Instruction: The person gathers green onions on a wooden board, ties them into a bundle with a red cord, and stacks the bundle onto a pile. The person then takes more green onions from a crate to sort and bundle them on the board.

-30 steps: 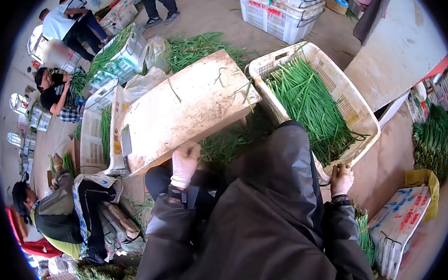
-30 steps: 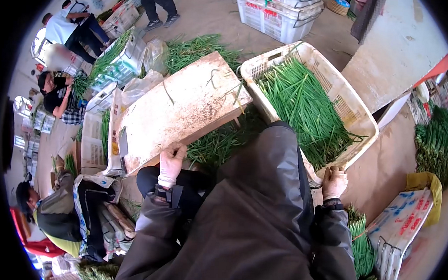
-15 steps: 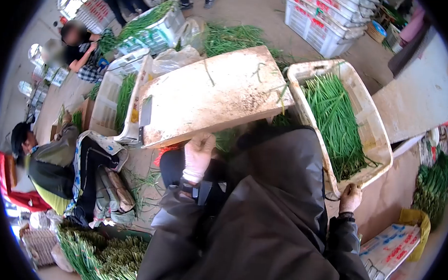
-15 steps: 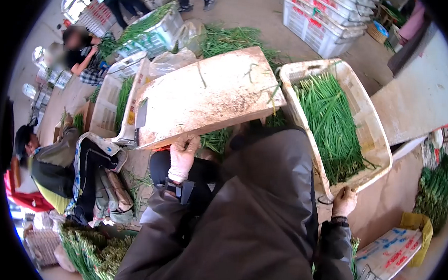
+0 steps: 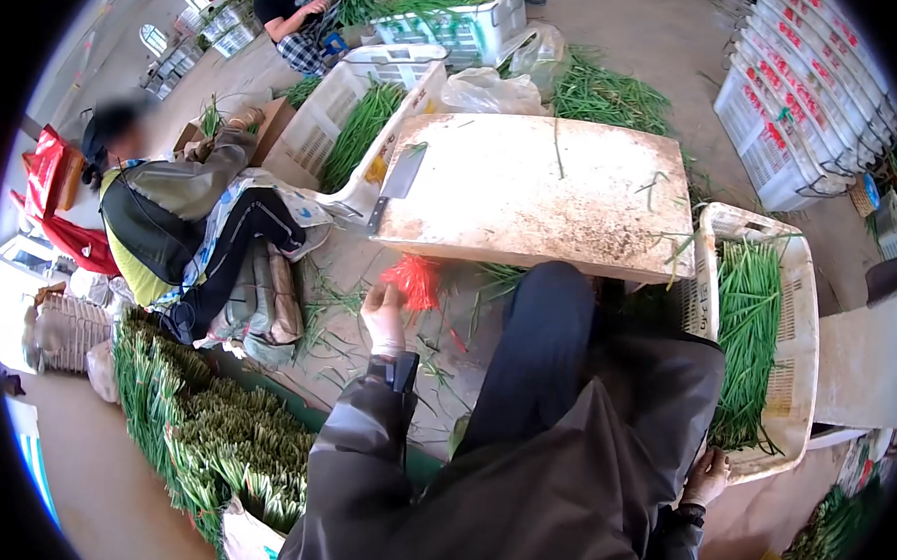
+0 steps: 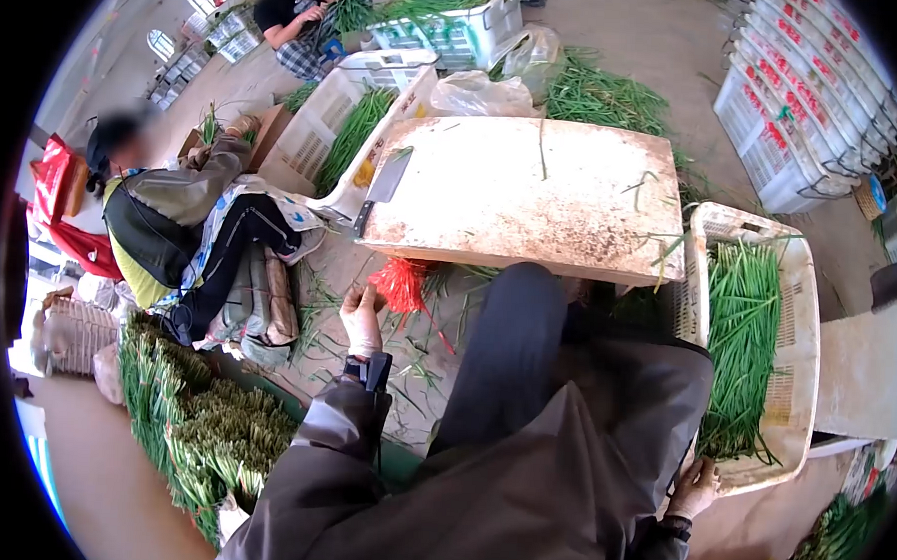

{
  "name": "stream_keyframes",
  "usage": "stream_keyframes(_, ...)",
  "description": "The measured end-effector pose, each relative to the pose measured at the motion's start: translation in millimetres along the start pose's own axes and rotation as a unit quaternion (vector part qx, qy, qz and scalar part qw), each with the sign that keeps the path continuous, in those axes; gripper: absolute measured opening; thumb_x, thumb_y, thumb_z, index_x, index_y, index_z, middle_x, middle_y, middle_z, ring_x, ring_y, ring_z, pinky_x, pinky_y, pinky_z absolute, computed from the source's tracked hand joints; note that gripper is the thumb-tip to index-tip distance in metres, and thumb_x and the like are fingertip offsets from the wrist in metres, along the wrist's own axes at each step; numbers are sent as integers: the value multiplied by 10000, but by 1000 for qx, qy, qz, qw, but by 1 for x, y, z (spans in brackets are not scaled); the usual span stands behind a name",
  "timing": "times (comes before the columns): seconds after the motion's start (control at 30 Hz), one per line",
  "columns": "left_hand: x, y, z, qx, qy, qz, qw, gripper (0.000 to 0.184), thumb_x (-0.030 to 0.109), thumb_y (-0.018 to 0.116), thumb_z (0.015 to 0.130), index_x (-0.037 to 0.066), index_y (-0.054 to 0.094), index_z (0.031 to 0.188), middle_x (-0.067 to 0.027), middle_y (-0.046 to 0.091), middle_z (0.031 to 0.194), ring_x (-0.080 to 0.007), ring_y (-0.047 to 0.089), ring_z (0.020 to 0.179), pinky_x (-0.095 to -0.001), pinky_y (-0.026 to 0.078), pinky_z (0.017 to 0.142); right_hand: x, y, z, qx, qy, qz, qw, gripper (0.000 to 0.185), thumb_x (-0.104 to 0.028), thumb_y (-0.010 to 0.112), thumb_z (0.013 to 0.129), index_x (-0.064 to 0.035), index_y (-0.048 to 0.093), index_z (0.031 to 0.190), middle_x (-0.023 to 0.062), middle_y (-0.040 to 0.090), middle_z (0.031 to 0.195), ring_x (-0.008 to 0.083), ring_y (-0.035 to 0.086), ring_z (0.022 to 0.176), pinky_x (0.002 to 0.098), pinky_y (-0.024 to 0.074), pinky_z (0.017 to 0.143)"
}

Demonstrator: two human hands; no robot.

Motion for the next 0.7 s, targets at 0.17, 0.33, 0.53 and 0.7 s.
stream_keyframes(0.17, -112, -82, 24, 100, -117, 34, 987, 129, 180, 729, 961, 54, 701, 974, -48, 696, 771, -135, 641, 627, -260, 512, 559, 12, 17, -3, -58, 95, 69, 991, 325, -361, 557, 1064, -132, 755, 1181, 167, 759, 1093, 394, 714, 992, 488, 562, 854)
stream_keyframes(0.33, -139, -89, 53, 65, -86, 71, 992, 170, 198, 717, 965, 68, 724, 1074, -28, 708, 864, -120, 644, 656, -238, 436, 526, 8, 13, 0, -93, 103, 23, 990, 352, -361, 504, 1079, -136, 745, 1201, 180, 759, 1098, 408, 710, 983, 502, 554, 840)
stream_keyframes(0.53, -154, -71, 107, 65, -97, 133, 984, 255, 247, 692, 972, 69, 736, 1150, -2, 686, 820, -108, 577, 592, -266, 427, 503, 16, 19, -1, -96, 111, 0, 989, 338, -355, 498, 1075, -148, 746, 1172, 177, 760, 1072, 409, 710, 964, 511, 551, 824)
stream_keyframes(0.7, -158, -55, 125, 29, -97, 205, 973, 261, 195, 732, 940, 15, 744, 1129, -17, 711, 794, -110, 612, 657, -276, 476, 575, 15, 19, -1, -87, 102, 5, 991, 320, -345, 498, 1068, -159, 743, 1154, 179, 758, 1049, 415, 705, 940, 523, 548, 807)
Point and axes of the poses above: each hand's wrist, its own z-axis towards the middle knuckle, its own y-axis out of the palm, x = y × z, the point moved 1 cm from there along z, towards the middle knuckle
